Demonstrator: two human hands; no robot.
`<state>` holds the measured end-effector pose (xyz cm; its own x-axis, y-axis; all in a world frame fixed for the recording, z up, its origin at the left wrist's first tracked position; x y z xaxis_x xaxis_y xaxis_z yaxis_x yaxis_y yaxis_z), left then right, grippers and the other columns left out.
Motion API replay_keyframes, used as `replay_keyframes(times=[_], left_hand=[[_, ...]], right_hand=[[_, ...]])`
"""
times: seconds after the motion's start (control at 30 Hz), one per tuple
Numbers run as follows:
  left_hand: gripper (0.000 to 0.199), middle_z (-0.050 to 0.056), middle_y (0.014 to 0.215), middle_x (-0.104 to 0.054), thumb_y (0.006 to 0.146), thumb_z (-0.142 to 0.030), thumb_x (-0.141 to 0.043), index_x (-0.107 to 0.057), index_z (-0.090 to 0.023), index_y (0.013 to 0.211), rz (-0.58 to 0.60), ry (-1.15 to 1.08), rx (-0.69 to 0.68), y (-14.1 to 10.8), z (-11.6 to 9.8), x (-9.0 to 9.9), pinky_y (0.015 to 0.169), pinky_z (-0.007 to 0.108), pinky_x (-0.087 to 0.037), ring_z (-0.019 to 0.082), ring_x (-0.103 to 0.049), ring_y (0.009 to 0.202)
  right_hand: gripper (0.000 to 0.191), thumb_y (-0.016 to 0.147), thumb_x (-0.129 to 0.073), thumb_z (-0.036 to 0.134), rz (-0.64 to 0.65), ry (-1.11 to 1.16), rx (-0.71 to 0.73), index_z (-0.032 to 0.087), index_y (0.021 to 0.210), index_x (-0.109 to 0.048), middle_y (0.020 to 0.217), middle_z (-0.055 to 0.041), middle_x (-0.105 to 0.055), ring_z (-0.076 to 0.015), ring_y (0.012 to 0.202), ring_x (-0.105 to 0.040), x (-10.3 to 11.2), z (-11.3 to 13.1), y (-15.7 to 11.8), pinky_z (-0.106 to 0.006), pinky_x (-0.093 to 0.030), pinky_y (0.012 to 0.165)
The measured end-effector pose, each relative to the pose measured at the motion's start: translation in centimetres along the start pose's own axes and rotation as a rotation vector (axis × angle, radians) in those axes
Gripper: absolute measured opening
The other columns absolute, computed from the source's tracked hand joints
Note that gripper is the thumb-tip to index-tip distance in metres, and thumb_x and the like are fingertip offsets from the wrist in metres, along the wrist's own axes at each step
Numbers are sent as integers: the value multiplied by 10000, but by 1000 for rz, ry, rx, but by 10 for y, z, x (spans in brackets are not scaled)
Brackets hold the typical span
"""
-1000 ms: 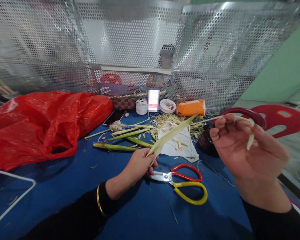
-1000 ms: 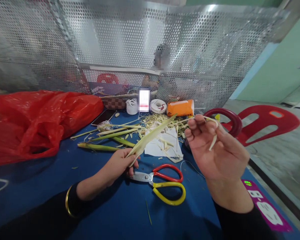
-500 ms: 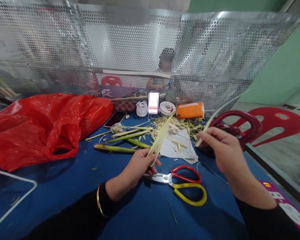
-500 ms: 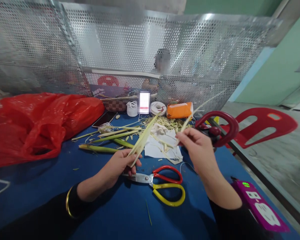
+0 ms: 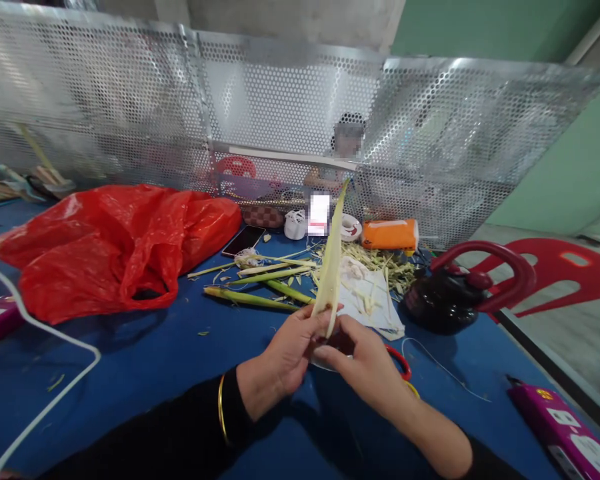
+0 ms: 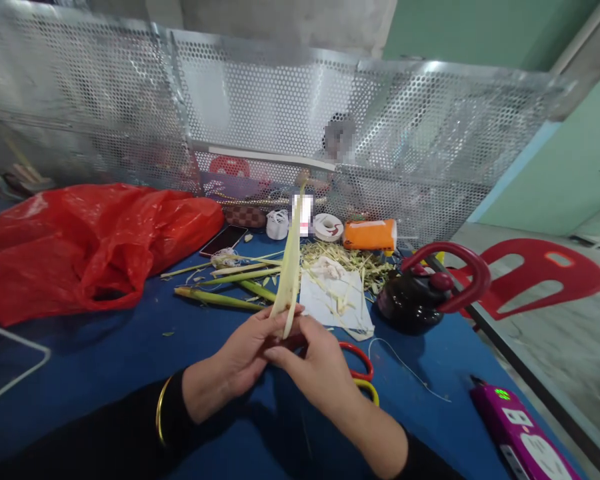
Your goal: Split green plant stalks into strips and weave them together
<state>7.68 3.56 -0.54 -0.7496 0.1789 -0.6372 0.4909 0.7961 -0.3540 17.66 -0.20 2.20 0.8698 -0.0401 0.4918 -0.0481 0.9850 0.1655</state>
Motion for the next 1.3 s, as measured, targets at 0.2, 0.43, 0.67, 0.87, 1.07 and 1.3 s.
replay_keyframes(times=[0.2,0.43,0.67,0.87,1.07,1.3], left_hand=[[341,71,927,-711,633,-316,-781,-736,-156,931,91,190,-156,-4,-7,-7,756,271,-462,181,-622,845],[442,15,489,-553,803,-487,-612,-596,-179,486,-74,1343,-736,-34,-35,-18,539,271,-344,134,-479,502],[195,84,994,-719,809,-265,-624,-714,-224,977,-62,1556,-950,-31,-52,-21,855,341,-395,263,-609,965],[209,-2,598,-628,822,-288,-553,-632,-184,658,-11,1274,-465,-9,-48,-6,506,230,-348,133,-555,496],[179,15,684,-664,777,-311,-596,-622,-144,717,-46,812,-197,1,-49,5,409,185,-322,72,-507,420],[141,23,717,-683,748,-273,-635,-655,-134,744,-68,684,-162,5,-49,11,421,176,-351,64,-519,445]], right_hand=[[232,886,-497,395,-117,235,-142,194,884,-612,672,-9,-661,-183,610,-624,11,-15,3,-268,-505,544],[249,892,-460,352,-275,-22,-153,217,705,-553,589,3,-637,-170,572,-612,55,-27,12,-253,-462,540],[299,924,-405,321,-149,-433,82,226,642,-441,586,8,-573,-160,576,-542,37,-8,6,-253,-370,562],[239,953,-395,350,56,-523,50,219,832,-555,725,-20,-636,-180,656,-574,53,0,3,-268,-400,599],[423,684,-599,120,324,-659,90,234,1091,-594,979,-61,-672,-235,860,-631,58,-14,-34,-319,-481,731],[803,552,-465,-17,321,-761,184,192,1327,-490,1067,-123,-628,-281,946,-617,34,-35,-39,-404,-524,794]])
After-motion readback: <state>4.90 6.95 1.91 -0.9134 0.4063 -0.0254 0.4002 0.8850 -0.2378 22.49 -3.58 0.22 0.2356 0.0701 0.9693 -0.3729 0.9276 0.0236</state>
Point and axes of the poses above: each hand's wrist, its own y-axis towards the middle knuckle, its own x-axis out of the back of the hand, z = x × y, the point moved 5 cm from there along y, towards the middle knuckle
